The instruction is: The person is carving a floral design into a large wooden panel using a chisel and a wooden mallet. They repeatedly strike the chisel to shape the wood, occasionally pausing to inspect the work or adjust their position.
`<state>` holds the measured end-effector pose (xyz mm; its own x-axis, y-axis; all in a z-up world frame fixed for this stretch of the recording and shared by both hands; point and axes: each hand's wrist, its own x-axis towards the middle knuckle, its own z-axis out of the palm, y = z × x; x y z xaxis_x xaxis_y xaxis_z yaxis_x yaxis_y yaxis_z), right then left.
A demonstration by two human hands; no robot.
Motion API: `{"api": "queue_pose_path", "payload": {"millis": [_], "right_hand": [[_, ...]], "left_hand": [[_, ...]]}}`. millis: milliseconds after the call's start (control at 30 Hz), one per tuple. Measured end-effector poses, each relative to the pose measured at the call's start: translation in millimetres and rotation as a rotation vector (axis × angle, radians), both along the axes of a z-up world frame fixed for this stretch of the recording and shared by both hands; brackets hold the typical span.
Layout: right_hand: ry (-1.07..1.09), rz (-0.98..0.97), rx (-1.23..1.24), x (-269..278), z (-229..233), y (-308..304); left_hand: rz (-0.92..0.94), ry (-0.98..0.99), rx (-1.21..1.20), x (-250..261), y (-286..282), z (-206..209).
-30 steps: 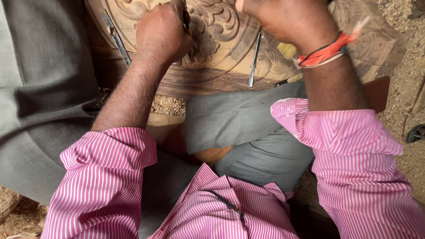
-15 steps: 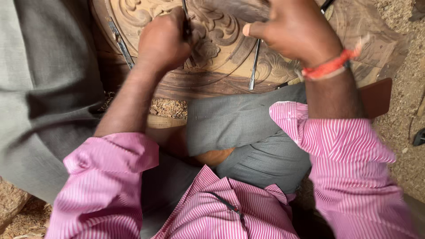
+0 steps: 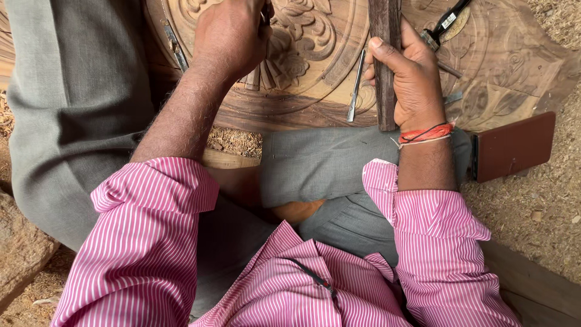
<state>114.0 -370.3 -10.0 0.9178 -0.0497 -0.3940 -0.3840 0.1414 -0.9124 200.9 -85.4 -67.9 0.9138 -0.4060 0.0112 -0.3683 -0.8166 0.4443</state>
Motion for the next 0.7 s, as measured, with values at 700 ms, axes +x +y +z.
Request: {"api": "queue_pose_path", "payload": {"millis": [700], "right_hand": [[-0.067,0.08,-0.122,-1.9,0.7,11.5]], "left_hand": [[-0.017,-0.04,0.098,2.9,-2.1,-6.7]]}}
